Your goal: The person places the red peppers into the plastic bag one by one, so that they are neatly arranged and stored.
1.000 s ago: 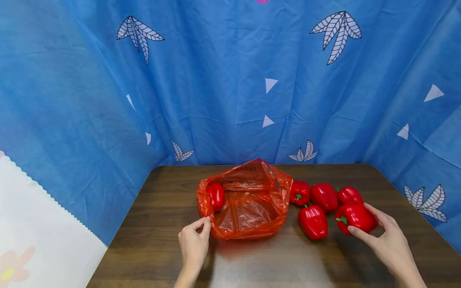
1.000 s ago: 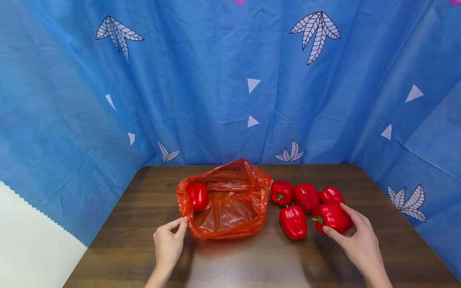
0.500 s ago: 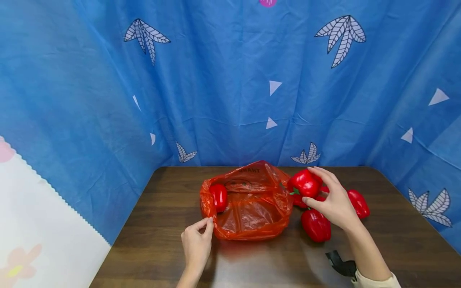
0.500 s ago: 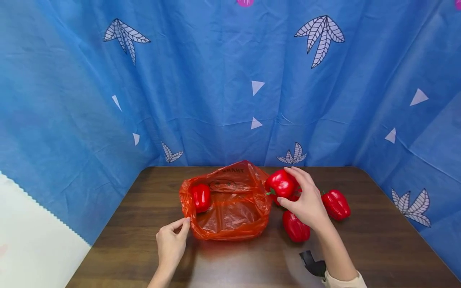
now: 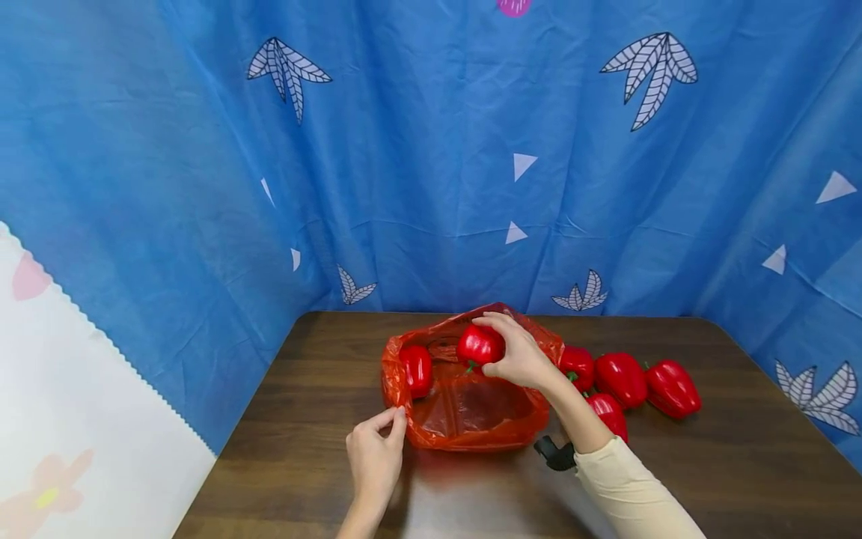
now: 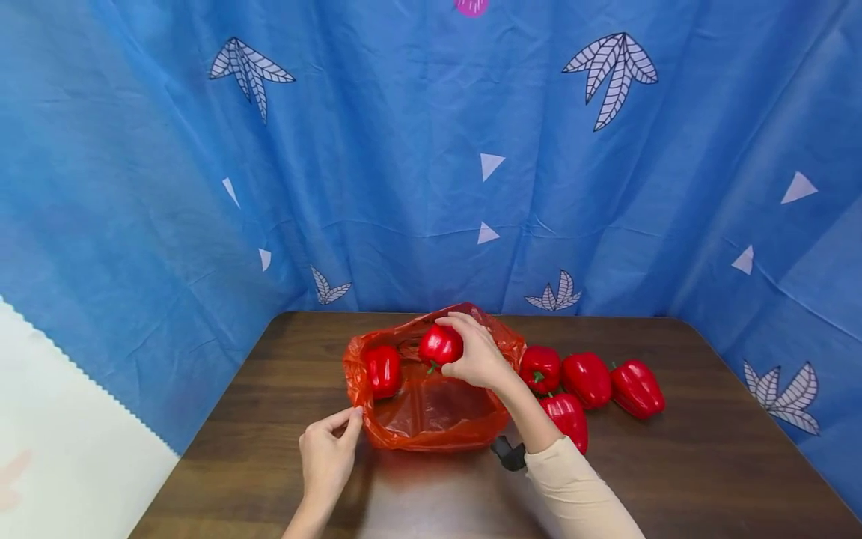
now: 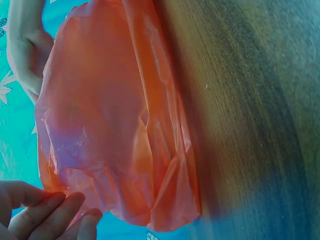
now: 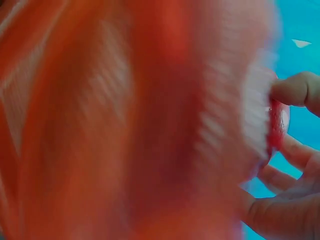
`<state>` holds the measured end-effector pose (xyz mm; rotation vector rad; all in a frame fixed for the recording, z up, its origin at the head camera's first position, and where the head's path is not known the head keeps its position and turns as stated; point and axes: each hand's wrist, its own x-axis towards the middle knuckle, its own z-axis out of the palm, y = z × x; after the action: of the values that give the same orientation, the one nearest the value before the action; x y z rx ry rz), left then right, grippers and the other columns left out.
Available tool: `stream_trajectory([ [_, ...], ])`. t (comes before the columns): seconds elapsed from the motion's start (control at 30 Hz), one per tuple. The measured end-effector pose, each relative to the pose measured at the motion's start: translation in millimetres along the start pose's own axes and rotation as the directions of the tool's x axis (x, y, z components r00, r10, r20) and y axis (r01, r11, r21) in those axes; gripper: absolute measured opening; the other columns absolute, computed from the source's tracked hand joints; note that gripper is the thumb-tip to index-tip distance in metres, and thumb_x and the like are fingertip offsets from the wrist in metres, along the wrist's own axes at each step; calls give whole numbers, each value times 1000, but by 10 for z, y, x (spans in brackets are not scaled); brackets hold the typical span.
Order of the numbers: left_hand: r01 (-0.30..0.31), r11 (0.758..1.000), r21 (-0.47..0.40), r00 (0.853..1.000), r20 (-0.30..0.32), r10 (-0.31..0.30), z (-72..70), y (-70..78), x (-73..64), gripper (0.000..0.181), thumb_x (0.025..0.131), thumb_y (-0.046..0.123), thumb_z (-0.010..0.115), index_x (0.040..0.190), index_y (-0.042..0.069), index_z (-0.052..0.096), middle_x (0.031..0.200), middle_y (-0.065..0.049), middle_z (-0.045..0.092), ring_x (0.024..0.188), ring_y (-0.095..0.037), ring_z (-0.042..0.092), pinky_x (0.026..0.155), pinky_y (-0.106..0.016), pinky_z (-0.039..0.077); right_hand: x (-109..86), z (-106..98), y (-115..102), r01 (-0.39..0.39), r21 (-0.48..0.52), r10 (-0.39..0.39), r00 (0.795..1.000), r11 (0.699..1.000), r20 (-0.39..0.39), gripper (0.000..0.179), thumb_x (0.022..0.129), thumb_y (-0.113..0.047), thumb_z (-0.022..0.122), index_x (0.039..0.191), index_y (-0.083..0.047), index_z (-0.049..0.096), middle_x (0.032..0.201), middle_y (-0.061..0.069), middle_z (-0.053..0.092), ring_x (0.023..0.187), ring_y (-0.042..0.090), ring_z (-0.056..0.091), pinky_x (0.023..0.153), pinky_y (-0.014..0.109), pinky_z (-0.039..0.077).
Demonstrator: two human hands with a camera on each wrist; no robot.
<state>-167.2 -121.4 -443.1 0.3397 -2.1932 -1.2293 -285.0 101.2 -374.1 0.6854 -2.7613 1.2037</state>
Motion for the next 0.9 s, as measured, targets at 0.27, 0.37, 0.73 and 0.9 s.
stream_trajectory([
  [0.27, -41, 999, 0, 999, -15, 41, 6, -4, -4, 8, 81, 9, 74, 80, 14, 81, 75, -2, 76, 64, -16, 68, 56, -27, 49, 254, 385, 133, -42, -15, 43, 992, 999, 115, 75, 61, 1, 81, 131, -9, 56, 139, 15, 50, 119, 36, 48, 87, 50, 54],
  [0.37, -45, 999, 2, 999, -16, 45, 8, -6, 1, 9, 81, 9, 74, 80, 15, 81, 74, 0, 76, 64, -14, 67, 57, -27, 50, 307, 498, 176, -55, -13, 56, 987, 998, 152, 76, 60, 3, 80, 130, -9, 56, 137, 12, 51, 115, 32, 50, 86, 46, 54],
  [0.73, -51, 999, 8, 998, -27, 51, 20, -11, -6, 8, 80, 10, 75, 80, 13, 81, 78, -3, 77, 73, -22, 73, 64, -37, 55, 398, 744, 357, -15, 44, 7, 981, 999, 193, 78, 57, 7, 78, 129, -12, 55, 135, 9, 52, 110, 27, 52, 90, 46, 52],
  [0.9, -48, 999, 5, 998, -28, 48, 15, -8, -7, 8, 81, 10, 74, 80, 13, 81, 79, -3, 77, 73, -22, 73, 64, -36, 55, 397, 798, 419, 31, 91, -46, 983, 995, 175, 77, 60, 6, 75, 132, -9, 53, 138, 13, 51, 115, 30, 51, 94, 50, 49],
])
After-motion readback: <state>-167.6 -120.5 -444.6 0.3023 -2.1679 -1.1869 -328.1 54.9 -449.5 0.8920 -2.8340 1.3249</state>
